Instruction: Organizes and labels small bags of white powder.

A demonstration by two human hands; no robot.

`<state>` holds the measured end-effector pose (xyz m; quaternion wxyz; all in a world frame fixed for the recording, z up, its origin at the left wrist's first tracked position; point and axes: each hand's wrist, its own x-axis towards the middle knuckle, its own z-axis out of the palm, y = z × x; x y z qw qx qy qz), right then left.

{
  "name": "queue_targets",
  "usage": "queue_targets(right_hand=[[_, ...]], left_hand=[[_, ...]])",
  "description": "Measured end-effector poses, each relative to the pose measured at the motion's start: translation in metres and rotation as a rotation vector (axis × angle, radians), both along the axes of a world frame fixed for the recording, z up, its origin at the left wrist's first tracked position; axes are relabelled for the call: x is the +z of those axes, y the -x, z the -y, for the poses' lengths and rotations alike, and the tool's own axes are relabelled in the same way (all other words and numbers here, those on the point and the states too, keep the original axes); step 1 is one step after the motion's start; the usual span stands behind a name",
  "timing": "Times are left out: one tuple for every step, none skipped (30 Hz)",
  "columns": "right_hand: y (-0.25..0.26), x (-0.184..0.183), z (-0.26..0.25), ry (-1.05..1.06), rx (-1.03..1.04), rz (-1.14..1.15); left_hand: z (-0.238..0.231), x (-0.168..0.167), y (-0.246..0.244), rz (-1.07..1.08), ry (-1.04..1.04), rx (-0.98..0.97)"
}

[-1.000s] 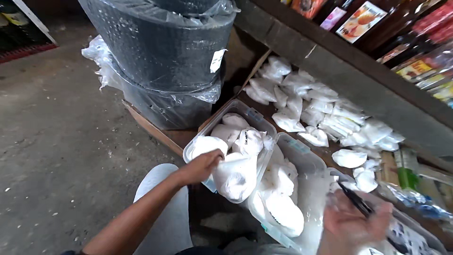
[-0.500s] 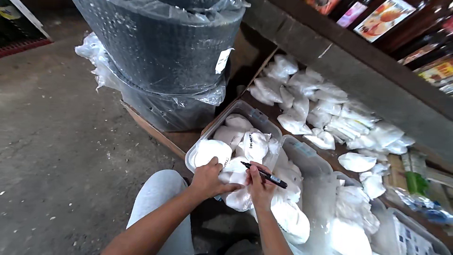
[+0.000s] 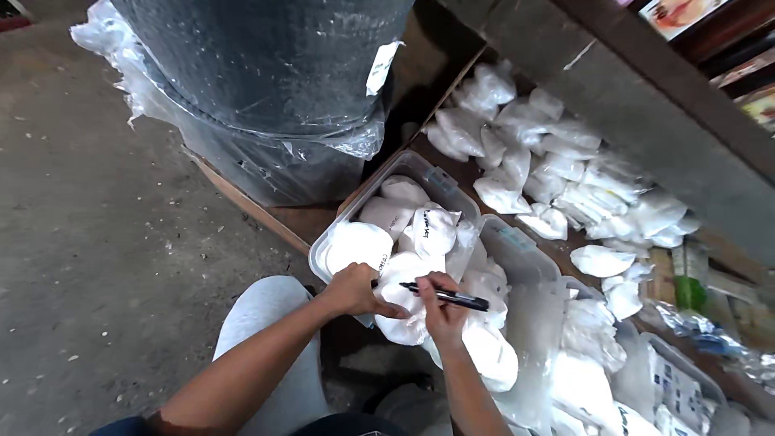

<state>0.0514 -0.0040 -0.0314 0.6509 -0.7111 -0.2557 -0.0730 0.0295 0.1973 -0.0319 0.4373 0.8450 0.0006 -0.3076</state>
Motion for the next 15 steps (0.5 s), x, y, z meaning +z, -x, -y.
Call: queue_targets(right_hand=[[0.001, -0.006, -0.002, 0.003, 0.007, 0.027], [0.001, -0.009, -0.003, 0.002, -0.003, 0.042], [0.001, -0.011, -0.002, 0.002, -0.018, 0.053], [0.002, -0.011, 0.000, -0.001, -0.030, 0.056], [0.003, -0.011, 0.001, -0.003, -0.039, 0.053], [0.005, -0.012, 0.002, -0.008, -0.046, 0.046], [0.006, -0.013, 0.003, -0.012, -0.047, 0.039], [0.007, -0.014, 0.003, -0.012, -0.044, 0.035], [0.007, -0.014, 0.002, -0.007, -0.041, 0.038], [0.007, -0.015, 0.002, 0.000, -0.043, 0.047], [0.007, -0.016, 0.001, 0.010, -0.049, 0.057], [0.007, -0.016, 0.001, 0.020, -0.056, 0.066], [0.007, -0.017, 0.001, 0.032, -0.059, 0.074], [0.006, -0.018, 0.001, 0.045, -0.061, 0.083], [0.006, -0.019, 0.001, 0.058, -0.063, 0.093]], left_hand=[[0.000, -0.001, -0.001, -0.002, 0.001, -0.008], [0.000, -0.001, -0.001, 0.003, 0.004, -0.011], [-0.001, -0.002, -0.001, 0.007, 0.002, -0.013], [-0.001, -0.002, -0.001, 0.004, -0.004, -0.015], [-0.001, -0.001, -0.002, -0.001, -0.010, -0.018], [-0.001, -0.001, -0.001, -0.004, -0.014, -0.019], [-0.001, -0.001, -0.002, -0.003, -0.015, -0.021], [-0.001, -0.001, -0.002, 0.001, -0.017, -0.021], [-0.001, -0.001, -0.002, 0.003, -0.017, -0.022], [-0.001, -0.001, -0.003, 0.006, -0.015, -0.025], [-0.001, -0.001, -0.003, 0.006, -0.014, -0.028], [-0.001, -0.001, -0.003, 0.004, -0.014, -0.029], [-0.001, -0.002, -0.002, 0.002, -0.010, -0.026], [-0.001, -0.002, -0.002, 0.001, -0.009, -0.023], [-0.001, -0.002, -0.002, 0.000, -0.010, -0.019]])
